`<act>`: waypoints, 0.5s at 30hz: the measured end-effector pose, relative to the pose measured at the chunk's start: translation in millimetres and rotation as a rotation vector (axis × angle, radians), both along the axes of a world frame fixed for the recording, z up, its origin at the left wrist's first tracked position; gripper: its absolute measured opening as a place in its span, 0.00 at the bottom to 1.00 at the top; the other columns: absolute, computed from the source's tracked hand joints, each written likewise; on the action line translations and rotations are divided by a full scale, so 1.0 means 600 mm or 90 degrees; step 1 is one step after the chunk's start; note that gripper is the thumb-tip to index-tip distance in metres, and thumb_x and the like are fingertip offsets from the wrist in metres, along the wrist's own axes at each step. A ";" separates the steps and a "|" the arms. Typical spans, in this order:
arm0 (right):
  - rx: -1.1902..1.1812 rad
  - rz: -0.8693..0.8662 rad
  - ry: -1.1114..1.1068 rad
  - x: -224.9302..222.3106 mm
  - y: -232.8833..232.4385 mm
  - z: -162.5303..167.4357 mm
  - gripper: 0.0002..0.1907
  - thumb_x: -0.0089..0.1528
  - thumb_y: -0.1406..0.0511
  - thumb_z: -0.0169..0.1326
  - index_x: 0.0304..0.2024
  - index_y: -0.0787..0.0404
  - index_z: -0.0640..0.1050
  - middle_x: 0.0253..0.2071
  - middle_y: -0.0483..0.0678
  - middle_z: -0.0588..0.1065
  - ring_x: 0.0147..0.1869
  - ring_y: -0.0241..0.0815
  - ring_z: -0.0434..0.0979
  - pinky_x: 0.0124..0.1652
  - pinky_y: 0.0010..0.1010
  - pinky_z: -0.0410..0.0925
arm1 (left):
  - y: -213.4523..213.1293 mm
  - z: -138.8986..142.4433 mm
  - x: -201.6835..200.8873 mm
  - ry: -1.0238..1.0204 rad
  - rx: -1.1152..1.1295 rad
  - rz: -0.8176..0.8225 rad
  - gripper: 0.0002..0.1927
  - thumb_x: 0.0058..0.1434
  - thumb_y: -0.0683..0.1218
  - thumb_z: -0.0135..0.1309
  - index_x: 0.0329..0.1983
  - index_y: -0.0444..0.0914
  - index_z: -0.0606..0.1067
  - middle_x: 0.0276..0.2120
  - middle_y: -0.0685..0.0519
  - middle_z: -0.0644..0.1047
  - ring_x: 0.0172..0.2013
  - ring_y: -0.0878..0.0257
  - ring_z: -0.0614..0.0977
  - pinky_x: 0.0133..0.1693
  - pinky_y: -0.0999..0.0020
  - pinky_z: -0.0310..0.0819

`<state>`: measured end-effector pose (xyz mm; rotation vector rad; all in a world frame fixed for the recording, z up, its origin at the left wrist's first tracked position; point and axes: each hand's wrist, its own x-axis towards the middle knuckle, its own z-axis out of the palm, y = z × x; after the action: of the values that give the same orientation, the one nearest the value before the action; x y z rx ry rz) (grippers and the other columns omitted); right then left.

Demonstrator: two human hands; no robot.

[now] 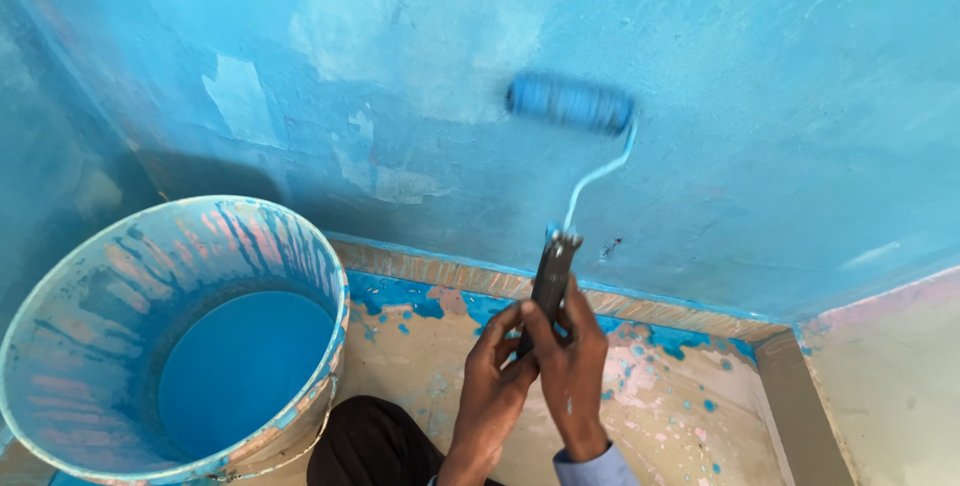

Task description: The person sits on the floor of a room and paints the lower section of a wall blue using a paint roller. They repeatedly roll blue paint over the wall surface, reloading the roller from a bucket of blue paint, and continue coating the wall near the floor edge.

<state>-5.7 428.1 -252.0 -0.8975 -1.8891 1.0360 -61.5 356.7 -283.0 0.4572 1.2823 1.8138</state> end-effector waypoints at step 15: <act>-0.108 -0.004 -0.028 -0.034 -0.028 -0.014 0.30 0.60 0.66 0.60 0.65 0.60 0.72 0.31 0.51 0.81 0.30 0.38 0.84 0.29 0.32 0.76 | -0.025 -0.006 -0.011 -0.013 -0.022 0.091 0.28 0.56 0.33 0.46 0.61 0.38 0.71 0.51 0.50 0.78 0.47 0.62 0.80 0.48 0.66 0.77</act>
<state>-25.9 411.3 -260.6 -1.0302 -1.8535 1.1949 -68.1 341.4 -286.8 0.3333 1.3600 1.9065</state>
